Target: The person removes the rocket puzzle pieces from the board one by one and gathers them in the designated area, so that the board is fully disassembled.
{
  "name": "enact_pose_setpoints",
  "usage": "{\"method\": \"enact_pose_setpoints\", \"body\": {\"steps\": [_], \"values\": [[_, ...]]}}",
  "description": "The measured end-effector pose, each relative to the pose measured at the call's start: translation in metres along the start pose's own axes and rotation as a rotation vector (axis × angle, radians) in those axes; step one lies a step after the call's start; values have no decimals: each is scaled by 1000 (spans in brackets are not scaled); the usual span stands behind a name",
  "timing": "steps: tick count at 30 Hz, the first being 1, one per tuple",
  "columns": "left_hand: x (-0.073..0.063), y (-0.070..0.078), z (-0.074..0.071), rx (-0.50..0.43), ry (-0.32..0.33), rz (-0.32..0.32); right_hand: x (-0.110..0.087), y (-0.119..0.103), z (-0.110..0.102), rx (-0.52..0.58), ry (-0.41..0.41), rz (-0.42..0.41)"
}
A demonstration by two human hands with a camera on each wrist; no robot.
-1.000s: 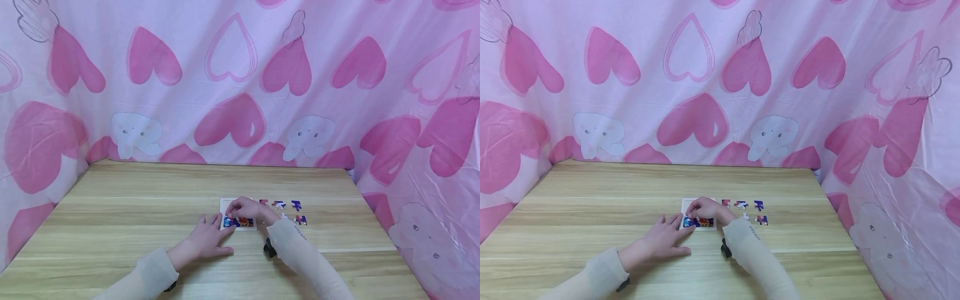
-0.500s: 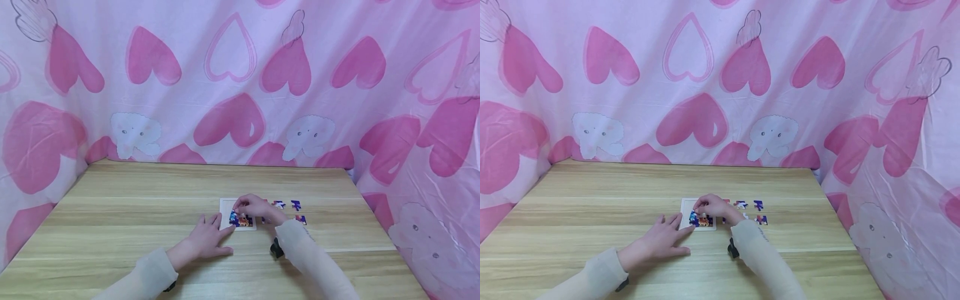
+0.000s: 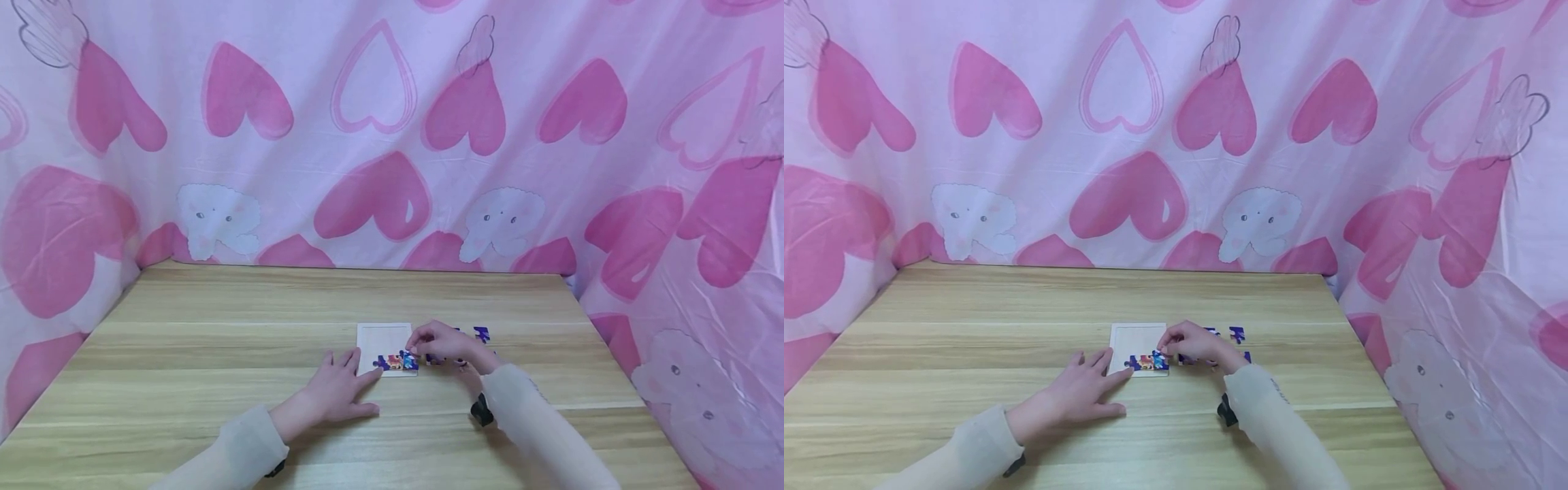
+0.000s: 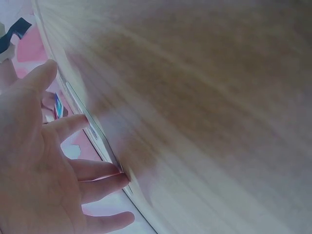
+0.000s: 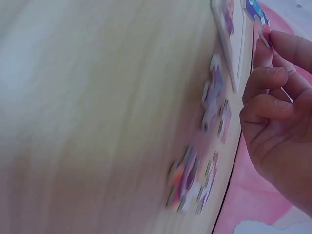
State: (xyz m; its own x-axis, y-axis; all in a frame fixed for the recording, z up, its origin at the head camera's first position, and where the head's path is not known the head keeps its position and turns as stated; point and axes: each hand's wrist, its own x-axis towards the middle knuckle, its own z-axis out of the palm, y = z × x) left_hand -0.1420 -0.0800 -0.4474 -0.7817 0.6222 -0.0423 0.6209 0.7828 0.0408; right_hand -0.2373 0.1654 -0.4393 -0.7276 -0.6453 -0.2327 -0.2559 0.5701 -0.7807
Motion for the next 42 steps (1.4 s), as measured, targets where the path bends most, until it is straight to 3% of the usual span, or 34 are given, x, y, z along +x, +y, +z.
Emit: {"method": "enact_pose_setpoints", "body": {"steps": [9,19,42], "values": [[0,-1,1,-22,-7,-3,-22,13,-7,47,-35,12],[-1,0,0,-24,7,6,-42,18,-8,3,-59,52],[-1,0,0,-28,5,-1,-48,18,-6,-67,-85,47]]}}
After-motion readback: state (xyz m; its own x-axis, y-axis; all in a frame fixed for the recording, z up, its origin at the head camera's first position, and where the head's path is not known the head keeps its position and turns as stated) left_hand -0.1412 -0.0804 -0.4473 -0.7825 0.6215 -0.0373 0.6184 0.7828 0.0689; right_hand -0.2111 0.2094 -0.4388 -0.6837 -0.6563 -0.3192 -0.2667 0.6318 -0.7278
